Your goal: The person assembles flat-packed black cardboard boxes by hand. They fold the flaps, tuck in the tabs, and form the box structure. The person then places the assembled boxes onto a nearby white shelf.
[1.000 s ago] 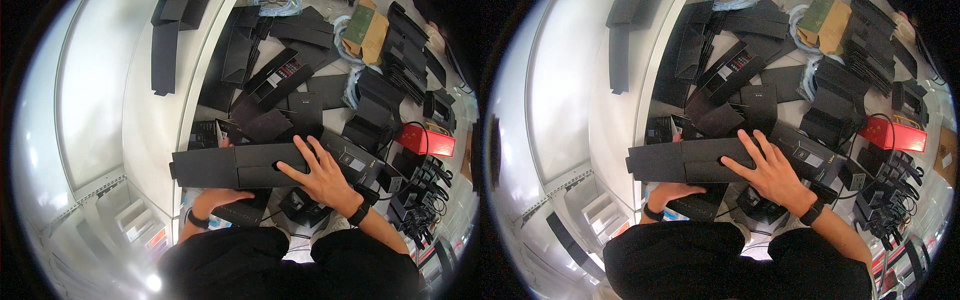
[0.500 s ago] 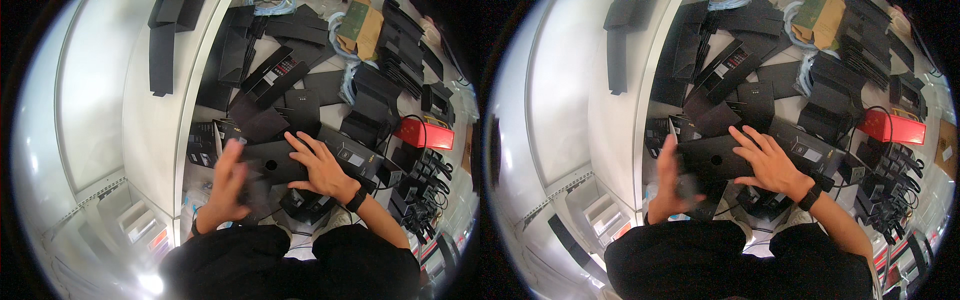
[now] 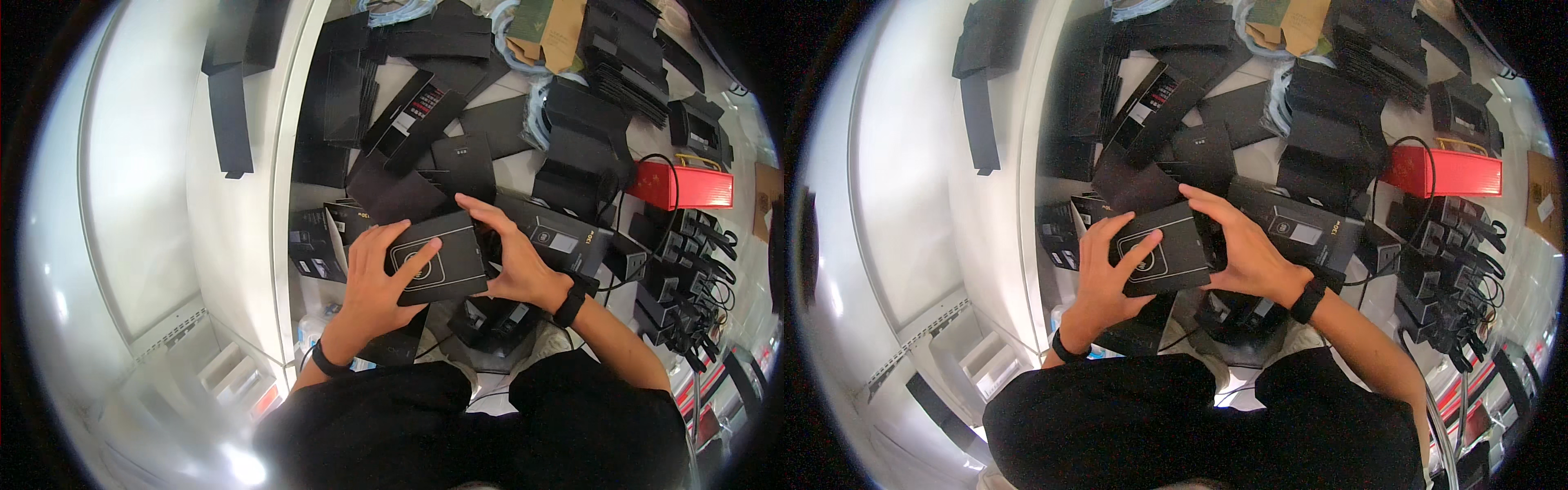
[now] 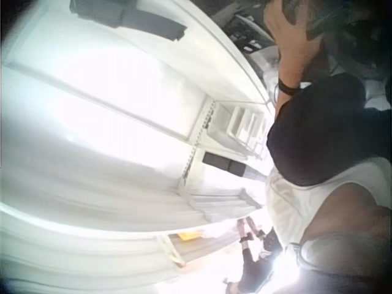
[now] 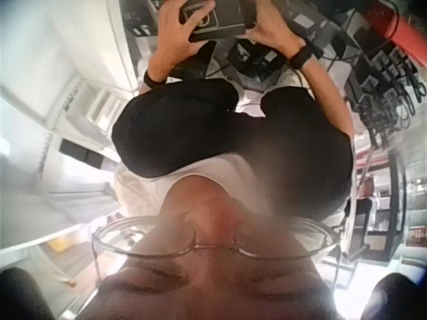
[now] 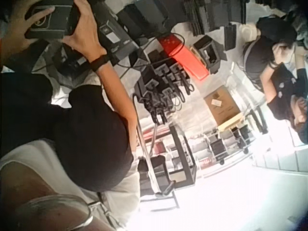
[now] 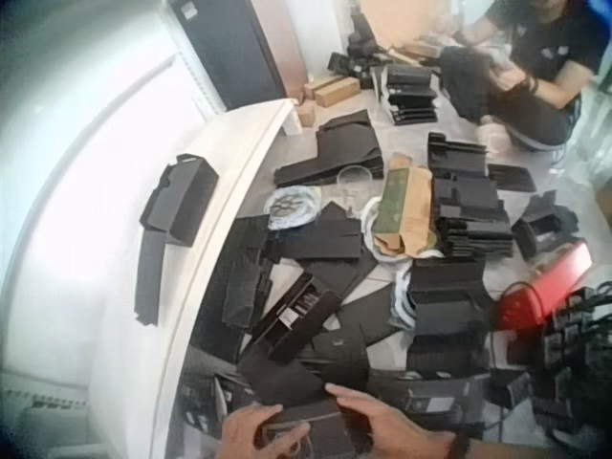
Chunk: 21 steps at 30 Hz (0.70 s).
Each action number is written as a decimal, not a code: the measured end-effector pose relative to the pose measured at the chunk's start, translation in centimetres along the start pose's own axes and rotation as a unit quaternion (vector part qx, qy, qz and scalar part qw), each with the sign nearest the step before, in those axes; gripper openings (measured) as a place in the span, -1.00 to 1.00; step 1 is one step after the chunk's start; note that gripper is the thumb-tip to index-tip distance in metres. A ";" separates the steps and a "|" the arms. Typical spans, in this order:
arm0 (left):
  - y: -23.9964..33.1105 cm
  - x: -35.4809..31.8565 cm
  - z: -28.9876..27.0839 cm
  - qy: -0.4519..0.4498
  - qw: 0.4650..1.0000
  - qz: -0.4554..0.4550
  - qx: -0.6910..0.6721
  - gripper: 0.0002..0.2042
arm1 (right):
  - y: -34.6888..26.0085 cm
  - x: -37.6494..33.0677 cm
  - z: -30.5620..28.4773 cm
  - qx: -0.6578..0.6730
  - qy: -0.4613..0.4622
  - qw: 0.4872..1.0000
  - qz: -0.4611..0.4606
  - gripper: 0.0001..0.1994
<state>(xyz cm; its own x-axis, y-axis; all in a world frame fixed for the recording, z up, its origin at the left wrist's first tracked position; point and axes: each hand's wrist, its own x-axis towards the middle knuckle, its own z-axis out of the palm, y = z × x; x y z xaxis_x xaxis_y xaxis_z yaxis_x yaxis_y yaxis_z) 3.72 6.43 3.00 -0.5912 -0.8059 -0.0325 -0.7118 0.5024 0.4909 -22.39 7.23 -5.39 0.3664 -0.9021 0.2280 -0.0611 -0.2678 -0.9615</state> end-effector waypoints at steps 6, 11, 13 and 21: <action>-0.6 -0.6 0.5 0.009 1.000 -0.004 -0.003 -0.14 | 0.0 -0.8 -0.1 -0.056 -0.024 0.998 -0.010 0.09; -0.6 -0.7 0.9 0.036 0.999 0.003 0.001 -0.20 | 0.3 -1.0 0.0 -0.067 -0.025 0.997 -0.007 0.05; -0.7 -0.5 0.9 0.035 0.999 0.000 -0.004 -0.21 | 0.2 -0.9 0.0 -0.067 -0.025 0.997 0.004 0.03; -0.6 -0.3 1.0 0.002 1.000 -0.002 -0.006 -0.18 | -1.0 -0.7 -0.3 -0.053 -0.039 0.997 0.034 0.00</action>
<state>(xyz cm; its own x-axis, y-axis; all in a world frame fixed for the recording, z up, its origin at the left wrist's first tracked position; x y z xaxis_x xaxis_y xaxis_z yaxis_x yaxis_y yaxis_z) 3.94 6.70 1.82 -0.5872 -0.8088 -0.0317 -0.7095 0.4955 0.5011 -22.89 8.05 -4.52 0.4294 -0.8913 0.1456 -0.1850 -0.2446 -0.9518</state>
